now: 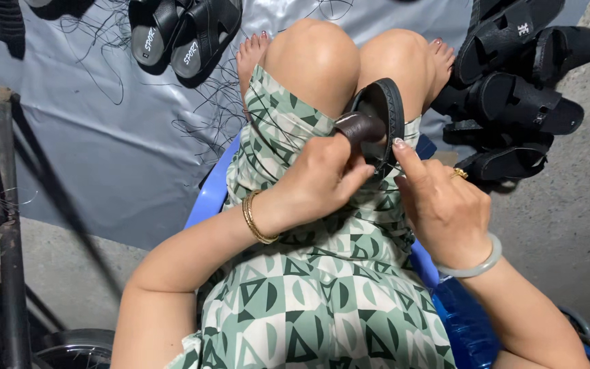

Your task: The person sits on a low stool and sews a black slipper using a needle and thread. They repeatedly push the needle through the sole and pull the thread tight to stitch the slipper together.

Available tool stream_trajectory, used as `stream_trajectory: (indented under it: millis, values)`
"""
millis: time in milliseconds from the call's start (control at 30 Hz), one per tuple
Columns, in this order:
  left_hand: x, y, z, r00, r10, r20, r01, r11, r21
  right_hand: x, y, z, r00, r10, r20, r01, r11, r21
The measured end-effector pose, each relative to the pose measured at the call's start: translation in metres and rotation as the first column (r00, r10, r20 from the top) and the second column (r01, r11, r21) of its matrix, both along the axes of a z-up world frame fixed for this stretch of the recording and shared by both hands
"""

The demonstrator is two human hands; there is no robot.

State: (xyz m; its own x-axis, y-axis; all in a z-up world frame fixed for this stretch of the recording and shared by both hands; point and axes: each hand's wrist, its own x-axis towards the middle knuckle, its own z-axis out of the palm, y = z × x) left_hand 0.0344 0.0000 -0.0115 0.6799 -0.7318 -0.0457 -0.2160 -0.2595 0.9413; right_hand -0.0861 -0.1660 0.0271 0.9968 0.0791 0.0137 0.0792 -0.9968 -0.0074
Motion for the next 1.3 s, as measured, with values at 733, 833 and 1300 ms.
stream_trajectory:
  millis: [733,833,1300]
  values:
    - [0.013,-0.001,0.0,0.988,-0.122,0.098,0.131,0.987,-0.091,-0.022,-0.058,0.085,0.877,-0.084,-0.473,0.151,0.983,0.107]
    - [0.023,0.01,-0.004,0.989,-0.108,0.104,0.117,0.989,-0.091,-0.012,-0.046,0.07,0.897,0.039,-0.44,0.116,0.94,0.32]
    - [0.02,0.024,0.026,0.909,0.05,0.414,0.053,0.971,-0.232,0.005,-0.002,-0.013,0.985,-0.165,-0.049,0.132,0.544,0.828]
